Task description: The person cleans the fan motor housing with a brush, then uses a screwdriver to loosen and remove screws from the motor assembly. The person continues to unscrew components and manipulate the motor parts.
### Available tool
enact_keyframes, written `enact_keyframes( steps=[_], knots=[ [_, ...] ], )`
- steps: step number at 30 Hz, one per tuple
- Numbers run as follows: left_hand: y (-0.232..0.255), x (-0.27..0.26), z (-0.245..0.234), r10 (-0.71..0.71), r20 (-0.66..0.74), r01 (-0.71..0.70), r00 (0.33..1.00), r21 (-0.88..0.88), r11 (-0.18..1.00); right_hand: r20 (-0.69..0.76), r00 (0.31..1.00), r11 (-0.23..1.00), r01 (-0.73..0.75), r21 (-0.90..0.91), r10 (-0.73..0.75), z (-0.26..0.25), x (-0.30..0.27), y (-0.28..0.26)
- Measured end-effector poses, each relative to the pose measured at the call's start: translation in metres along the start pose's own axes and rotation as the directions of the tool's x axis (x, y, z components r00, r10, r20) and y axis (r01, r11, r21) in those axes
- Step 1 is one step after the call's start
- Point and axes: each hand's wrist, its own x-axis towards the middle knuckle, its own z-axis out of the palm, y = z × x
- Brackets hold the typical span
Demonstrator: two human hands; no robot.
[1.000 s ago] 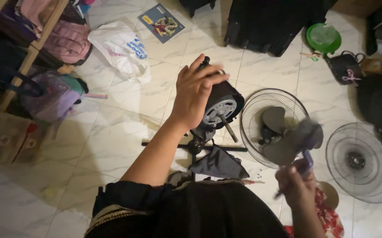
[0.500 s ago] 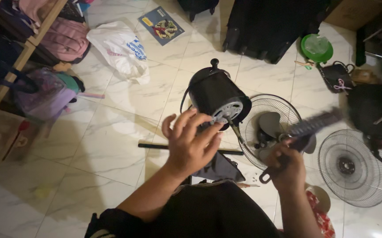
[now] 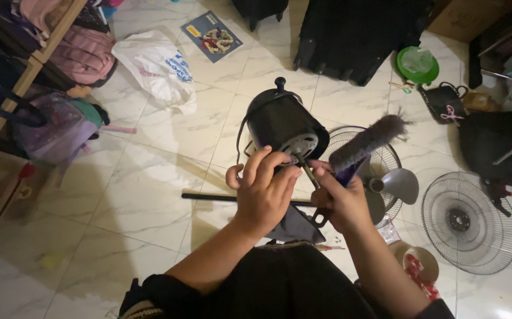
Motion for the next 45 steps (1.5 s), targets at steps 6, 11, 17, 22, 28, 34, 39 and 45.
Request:
enact_keyframes(
  steps=[6,11,17,22,28,34,39,45],
  knots=[
    [0.011,-0.001,-0.007,-0.094,0.050,0.099,0.994,-0.123,0.988,0.016,1.000,0.987,0.016,-0.161,-0.014,0.003,0.006,-0.016],
    [0.007,0.001,-0.009,-0.129,0.000,0.128,0.992,-0.127,0.984,0.119,0.991,0.882,0.102,-0.461,-0.052,0.005,0.018,-0.018],
    [0.004,0.005,-0.010,-0.106,-0.002,0.105,0.994,-0.149,0.983,0.213,0.968,0.986,-0.111,-0.123,0.135,-0.006,0.020,-0.009],
    [0.006,0.006,-0.012,-0.045,-0.004,0.044,0.999,-0.082,0.996,0.347,0.929,0.992,-0.123,-0.026,0.125,-0.016,0.011,-0.004],
    [0.005,0.001,-0.007,0.012,-0.016,-0.012,1.000,-0.009,1.000,0.429,0.894,0.985,0.066,0.160,-0.129,-0.036,-0.004,-0.017],
    [0.009,0.008,0.001,0.010,-0.040,-0.009,0.999,0.041,0.999,0.230,0.971,0.981,0.026,0.194,-0.072,-0.050,0.001,-0.031],
    [0.012,0.008,0.010,0.017,-0.012,-0.016,1.000,0.067,0.998,0.103,0.993,0.998,-0.066,0.014,0.064,-0.040,0.013,-0.018],
    [0.013,0.009,0.016,0.061,-0.075,-0.050,0.995,0.143,0.988,0.124,0.990,0.996,-0.068,-0.051,0.074,-0.019,0.018,-0.017]
  ],
)
